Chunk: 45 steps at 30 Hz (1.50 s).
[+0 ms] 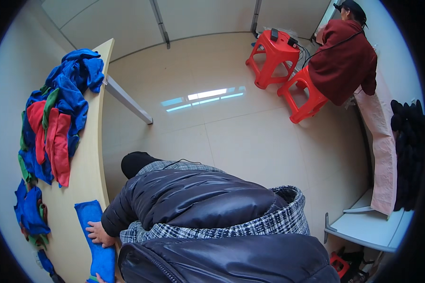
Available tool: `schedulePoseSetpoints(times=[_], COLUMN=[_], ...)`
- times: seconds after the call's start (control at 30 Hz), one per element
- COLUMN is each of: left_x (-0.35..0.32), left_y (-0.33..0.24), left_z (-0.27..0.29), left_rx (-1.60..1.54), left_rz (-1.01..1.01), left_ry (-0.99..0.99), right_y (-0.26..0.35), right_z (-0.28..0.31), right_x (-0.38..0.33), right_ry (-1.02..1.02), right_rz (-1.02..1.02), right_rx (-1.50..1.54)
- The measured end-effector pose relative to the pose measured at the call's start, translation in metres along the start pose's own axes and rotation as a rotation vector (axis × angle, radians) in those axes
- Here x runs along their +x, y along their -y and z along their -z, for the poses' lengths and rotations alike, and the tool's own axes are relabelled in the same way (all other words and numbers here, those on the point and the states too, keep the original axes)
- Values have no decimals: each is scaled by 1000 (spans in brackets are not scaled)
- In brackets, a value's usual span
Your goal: The person folds a brown cloth, a blue cloth, and a red cloth one at a time by hand, smoothing each one out on the table before folding it into a rectangle and placing it onto a stack.
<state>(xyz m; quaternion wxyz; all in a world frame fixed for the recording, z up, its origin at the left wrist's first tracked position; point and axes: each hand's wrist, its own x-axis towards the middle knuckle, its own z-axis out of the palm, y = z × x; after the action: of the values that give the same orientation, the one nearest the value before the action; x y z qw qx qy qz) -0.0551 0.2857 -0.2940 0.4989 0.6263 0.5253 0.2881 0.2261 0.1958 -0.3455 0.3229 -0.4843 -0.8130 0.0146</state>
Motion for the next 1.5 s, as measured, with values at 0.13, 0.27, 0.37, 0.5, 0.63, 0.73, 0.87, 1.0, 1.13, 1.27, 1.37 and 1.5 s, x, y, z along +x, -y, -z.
schedulePoseSetpoints(times=[0.13, 0.27, 0.37, 0.5, 0.63, 0.73, 0.87, 1.0, 1.13, 1.27, 1.37, 1.5], left_x=[0, -4, -2, -4, -5, -6, -4, 1, -2, 2, 3, 8], left_y=[1, 6, 2, 2, 3, 4, 2, -4, 0, -5, -8, -13], left_z=[-3, 4, -3, -1, -3, -3, -6, -16, -11, -17, -21, -31], left_rx=[-44, -92, -122, -167, -213, -249, -294, -332, -380, -415, -443, -485], left_rz=[10, 24, 27, 34, 42, 48, 54, 60, 71, 80, 87, 97], left_ry=[1, -21, -8, -17, -19, -25, -26, -11, -33, -26, -26, -20], right_y=[2, 11, 5, 3, 2, 4, 4, -1, 10, 11, 11, 9], right_z=[11, 26, 15, 3, 0, 0, 3, 8, 27, 31, 30, 29], right_x=[-2, 0, -2, 1, 3, 3, 2, -2, 0, -2, -2, -3], right_ry=[9, 167, 86, 10, 3, -2, 21, 25, 171, 177, 177, 174], right_rz=[-5, -13, -13, -1, 0, 6, -6, -16, -18, -29, -30, -33], right_rx=[15, 33, 9, -7, -7, 2, 12, 8, 34, 33, 24, 16])
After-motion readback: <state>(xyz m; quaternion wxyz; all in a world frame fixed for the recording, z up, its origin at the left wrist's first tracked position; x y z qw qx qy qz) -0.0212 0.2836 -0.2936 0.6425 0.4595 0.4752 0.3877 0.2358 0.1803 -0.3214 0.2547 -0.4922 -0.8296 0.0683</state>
